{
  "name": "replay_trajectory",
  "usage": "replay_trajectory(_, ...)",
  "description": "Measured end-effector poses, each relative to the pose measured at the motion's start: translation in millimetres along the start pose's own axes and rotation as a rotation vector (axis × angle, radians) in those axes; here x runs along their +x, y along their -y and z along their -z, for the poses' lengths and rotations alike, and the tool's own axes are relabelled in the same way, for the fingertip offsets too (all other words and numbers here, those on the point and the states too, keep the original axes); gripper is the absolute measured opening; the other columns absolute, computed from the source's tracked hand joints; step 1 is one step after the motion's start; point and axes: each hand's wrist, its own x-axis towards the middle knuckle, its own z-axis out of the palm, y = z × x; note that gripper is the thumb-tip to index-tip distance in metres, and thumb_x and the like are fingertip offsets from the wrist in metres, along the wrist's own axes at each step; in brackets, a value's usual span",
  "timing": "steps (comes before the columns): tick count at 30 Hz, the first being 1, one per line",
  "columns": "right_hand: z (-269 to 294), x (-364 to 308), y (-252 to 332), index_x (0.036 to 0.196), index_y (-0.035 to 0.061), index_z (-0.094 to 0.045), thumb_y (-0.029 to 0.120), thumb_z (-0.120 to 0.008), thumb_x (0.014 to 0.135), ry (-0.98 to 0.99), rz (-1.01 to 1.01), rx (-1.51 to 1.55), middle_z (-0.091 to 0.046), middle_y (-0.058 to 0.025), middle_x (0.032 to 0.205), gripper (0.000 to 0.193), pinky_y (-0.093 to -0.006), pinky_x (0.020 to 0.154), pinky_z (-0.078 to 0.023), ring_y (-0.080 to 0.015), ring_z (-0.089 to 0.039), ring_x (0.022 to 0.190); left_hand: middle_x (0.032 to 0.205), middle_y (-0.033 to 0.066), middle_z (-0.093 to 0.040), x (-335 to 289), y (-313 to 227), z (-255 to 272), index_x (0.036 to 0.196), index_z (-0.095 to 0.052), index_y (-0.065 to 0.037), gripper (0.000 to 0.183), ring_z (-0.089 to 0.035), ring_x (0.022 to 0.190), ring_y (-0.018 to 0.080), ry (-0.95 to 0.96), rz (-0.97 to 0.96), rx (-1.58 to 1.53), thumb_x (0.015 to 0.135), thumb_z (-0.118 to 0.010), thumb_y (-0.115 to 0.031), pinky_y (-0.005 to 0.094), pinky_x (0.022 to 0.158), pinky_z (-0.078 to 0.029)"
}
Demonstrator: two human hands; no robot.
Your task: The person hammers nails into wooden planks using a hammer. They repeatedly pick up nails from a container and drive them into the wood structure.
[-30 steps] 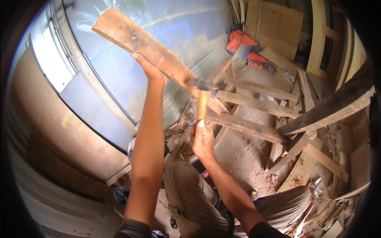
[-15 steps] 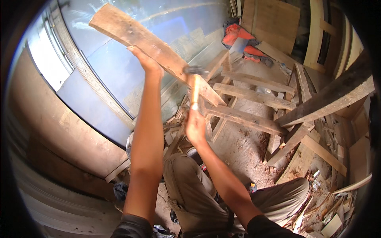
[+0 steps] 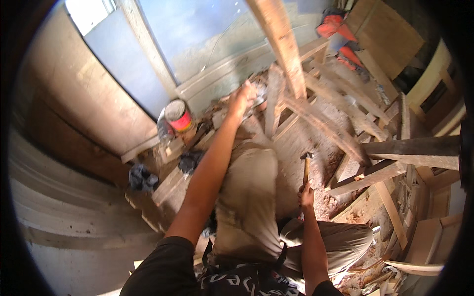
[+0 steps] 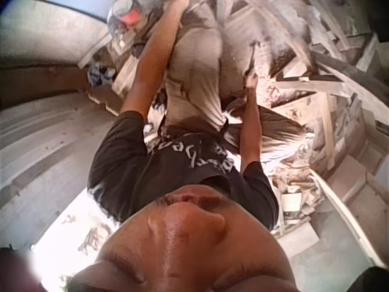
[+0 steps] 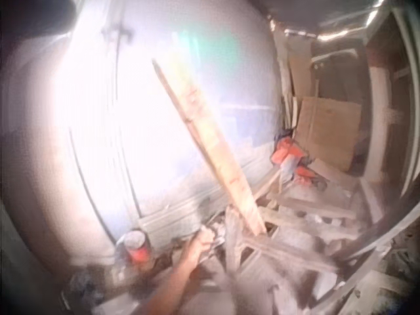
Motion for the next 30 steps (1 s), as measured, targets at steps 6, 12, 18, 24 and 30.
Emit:
replay_trajectory(6,21.5,-4.5,-75.8,0.089,0.0063,-0.062,0.062,-0.037,0.097,-0.142,-0.007,-0.072,-0.059,-0.0053,0.069,0.062,-0.0295,0.047,-0.044,-0.0166,-0.055,0.054,0.106,0.0077,-0.070,-110.0,134.8,55.4,0.114,-0.063,-0.004,0.032,-0.065,0.097,0.0187,-0.175,0.461,-0.265,0.102,-0.044,-0.027,0.0343,0.082,-0.051)
replay_trajectory(12,48.5,-60.3,-58.8,0.089,0.0054,-0.061,0.061,-0.038,0.097,-0.218,-0.051,-0.137,-0.060,-0.0059,0.070,0.061,-0.0300,0.049,-0.045,-0.0169,-0.055,0.055,0.096,0.0091,-0.071,-211.0,226.5,91.7,0.107,-0.066,0.000,0.027,-0.068,0.084,0.0184,-0.477,0.562,-0.056,0.098,-0.054,-0.024,0.0339,0.076,-0.053)
replay_trajectory(18,43.0,-85.0,-49.3,0.089,0.0044,-0.061,0.060,-0.040,0.097,-0.242,-0.068,-0.179,-0.060,-0.0064,0.070,0.060,-0.0305,0.050,-0.045,-0.0173,-0.055,0.057,0.091,0.0138,-0.071,-254.8,268.5,105.6,0.100,-0.067,0.002,0.023,-0.066,0.074,0.0175,-0.487,0.447,0.368,0.093,-0.059,-0.019,0.0330,0.068,-0.050)
replay_trajectory(24,44.6,-91.7,-55.4,0.089,0.0034,-0.061,0.059,-0.041,0.097,-0.269,-0.077,-0.184,-0.060,-0.0070,0.071,0.060,-0.0311,0.052,-0.045,-0.0177,-0.055,0.058,0.088,0.0144,-0.067,-188.3,232.9,67.7,0.098,-0.066,0.001,0.020,-0.064,0.077,0.0224,-0.579,-0.023,0.546,0.092,-0.060,-0.017,0.0343,0.071,-0.049)
replay_trajectory(30,45.8,-99.9,-52.6,0.089,0.0024,-0.061,0.058,-0.043,0.096,-0.275,-0.075,-0.194,-0.060,-0.0075,0.071,0.059,-0.0316,0.053,-0.045,-0.0181,-0.055,0.059,0.084,0.0117,-0.067,-140.2,226.6,69.3,0.099,-0.067,0.000,0.020,-0.064,0.078,0.0254,-0.501,-0.179,0.583,0.089,-0.065,-0.017,0.0380,0.072,-0.050)
